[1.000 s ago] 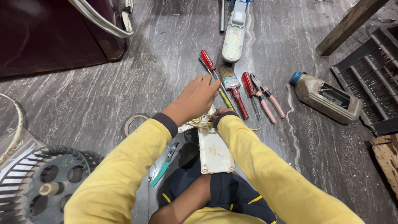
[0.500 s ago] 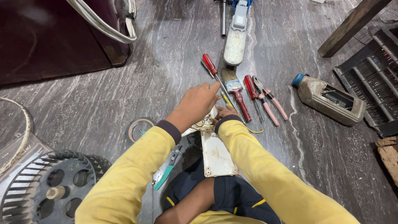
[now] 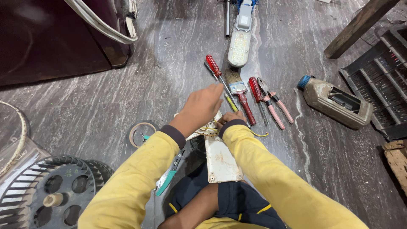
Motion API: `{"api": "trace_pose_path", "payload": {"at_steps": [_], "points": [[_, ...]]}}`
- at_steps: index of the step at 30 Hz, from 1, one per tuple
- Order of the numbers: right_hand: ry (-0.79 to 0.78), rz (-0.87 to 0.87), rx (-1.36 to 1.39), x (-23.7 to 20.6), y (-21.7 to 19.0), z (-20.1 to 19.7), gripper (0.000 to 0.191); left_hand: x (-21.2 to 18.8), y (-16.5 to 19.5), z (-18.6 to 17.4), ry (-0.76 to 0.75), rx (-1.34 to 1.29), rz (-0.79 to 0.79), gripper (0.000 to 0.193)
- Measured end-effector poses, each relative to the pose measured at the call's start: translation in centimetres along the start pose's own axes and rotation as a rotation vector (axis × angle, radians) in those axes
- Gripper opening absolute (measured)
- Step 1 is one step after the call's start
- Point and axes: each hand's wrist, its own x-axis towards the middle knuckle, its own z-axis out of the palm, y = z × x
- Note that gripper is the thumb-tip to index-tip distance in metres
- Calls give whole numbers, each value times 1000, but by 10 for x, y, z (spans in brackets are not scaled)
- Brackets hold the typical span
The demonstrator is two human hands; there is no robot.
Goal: The person sits on the floor and works on an open electrical box, using a screwdriver to tighten screws and pliers to strip and cut wires. They connect wires to terminals inside the box and adjust components throughout the process.
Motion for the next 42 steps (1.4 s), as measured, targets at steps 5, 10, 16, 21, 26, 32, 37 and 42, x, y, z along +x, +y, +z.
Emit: {"api": "trace_pose_path", "payload": {"at_steps": [5,10,16,21,26,32,37,42], "points": [[-123,-20,-125,12,1,6,20,-2,-4,0,-34,41,-32,25],[-90,87,-26,21,-1,4,21,-8,-5,-4,-16,-56,1,35],[-336,391,-99,32,-24,-5,21,1,-4,-13,-177,-149,18,52],[-290,418,18,39,-19,0,23,3,-1,-15,-170,-132,-47,39],[-372,114,-152,46,1,7,33,5,-3,-15,-166,-136,-55,36],[-548,121,-319,59,-3,7,51,8,-10,-10,-100,-151,-4,25],[-657,90,-517,63,-7,7,67,8,-9,-6,-81,-33,-124,22],[-777,7,-788,67,-18,11,83,5,-11,-13,-161,-220,-60,35]]}}
